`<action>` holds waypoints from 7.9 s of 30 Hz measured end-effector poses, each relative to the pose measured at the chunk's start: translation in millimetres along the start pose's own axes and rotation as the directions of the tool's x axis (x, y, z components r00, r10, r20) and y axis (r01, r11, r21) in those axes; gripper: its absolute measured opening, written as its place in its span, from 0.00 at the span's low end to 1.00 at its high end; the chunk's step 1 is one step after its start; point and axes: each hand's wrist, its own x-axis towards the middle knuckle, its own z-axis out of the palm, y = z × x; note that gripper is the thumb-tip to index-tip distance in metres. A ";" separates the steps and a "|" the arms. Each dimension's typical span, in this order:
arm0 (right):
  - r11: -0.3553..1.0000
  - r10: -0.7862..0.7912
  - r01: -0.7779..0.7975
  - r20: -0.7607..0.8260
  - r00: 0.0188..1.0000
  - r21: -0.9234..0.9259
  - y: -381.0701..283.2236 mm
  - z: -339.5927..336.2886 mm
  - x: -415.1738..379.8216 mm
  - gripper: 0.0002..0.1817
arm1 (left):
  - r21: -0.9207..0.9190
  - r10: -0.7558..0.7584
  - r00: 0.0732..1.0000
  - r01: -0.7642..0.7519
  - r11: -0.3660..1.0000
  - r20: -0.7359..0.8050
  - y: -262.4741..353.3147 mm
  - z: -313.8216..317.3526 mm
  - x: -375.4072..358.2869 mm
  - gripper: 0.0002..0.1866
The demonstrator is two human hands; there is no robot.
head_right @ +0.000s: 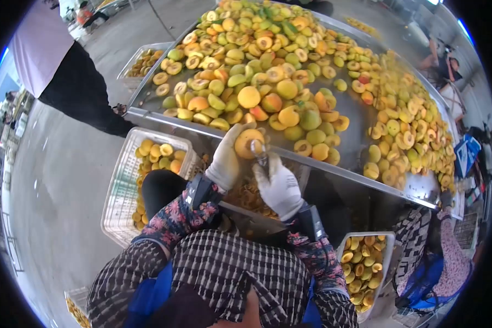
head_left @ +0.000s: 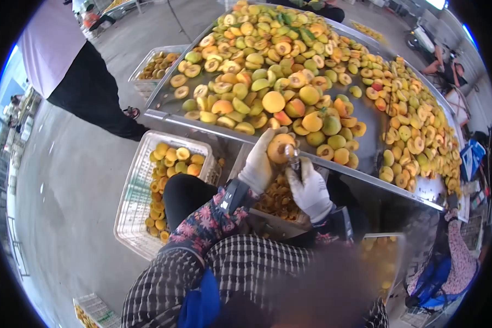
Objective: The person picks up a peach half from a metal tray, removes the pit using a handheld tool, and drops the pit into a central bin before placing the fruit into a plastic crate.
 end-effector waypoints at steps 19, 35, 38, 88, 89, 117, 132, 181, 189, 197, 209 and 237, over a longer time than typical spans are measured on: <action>0.999 -0.018 0.012 0.147 0.989 0.040 19.4 9.8 -8.0 0.20 | 0.556 0.124 0.991 -0.073 0.828 -0.054 -4.2 5.0 -0.3 0.20; 0.957 0.043 -0.119 0.278 0.959 0.263 41.2 -1.7 -10.4 0.21 | 0.554 0.223 0.972 -0.227 0.801 0.076 -24.7 -10.2 5.5 0.30; 0.996 -0.029 0.007 0.241 0.970 0.090 29.5 -3.5 -14.3 0.21 | 0.666 0.256 0.960 -0.118 0.737 -0.114 -23.7 0.7 -0.1 0.29; 0.412 0.396 -0.748 0.637 0.662 0.521 61.7 -25.9 -58.6 0.10 | 0.967 0.465 0.849 -0.199 -0.160 0.251 35.0 -28.2 18.9 0.17; 0.580 0.376 -0.676 0.587 0.717 0.454 81.6 -14.2 -65.0 0.13 | 0.984 0.524 0.833 -0.140 -0.112 0.178 56.2 -15.9 6.9 0.17; 0.936 0.337 -0.312 0.156 0.929 -0.166 91.3 -0.5 -69.3 0.24 | 0.959 0.525 0.805 -0.269 -0.092 0.276 22.2 -15.0 56.5 0.20; 0.955 -0.045 0.012 -0.106 0.993 -0.297 8.5 -19.5 -4.8 0.18 | 0.530 0.169 0.982 -0.188 0.827 0.085 -30.9 15.8 9.5 0.27; 0.979 0.008 -0.049 0.200 0.980 0.200 53.1 -11.7 -30.7 0.18 | 0.589 0.160 0.986 -0.161 0.792 0.055 -48.0 5.9 2.3 0.34; 0.937 0.242 -0.082 0.462 0.853 -0.340 28.5 -43.4 -17.5 0.20 | 0.890 -0.185 0.975 0.190 0.416 -0.122 -25.9 2.7 19.6 0.35; 0.900 0.121 -0.252 0.351 0.929 0.355 80.3 -14.1 -30.3 0.15 | 0.662 0.222 0.933 -0.357 0.659 0.282 -49.9 -17.9 24.1 0.28; 0.668 0.265 -0.607 0.624 0.735 0.431 53.7 -37.3 -33.7 0.14 | 0.651 -0.261 0.961 0.255 0.715 -0.090 -40.1 -11.5 26.0 0.34; 0.845 0.274 -0.409 0.377 0.885 0.346 66.8 -7.7 -51.0 0.16 | 0.762 0.043 0.989 0.080 0.643 -0.140 -68.0 -9.5 19.2 0.36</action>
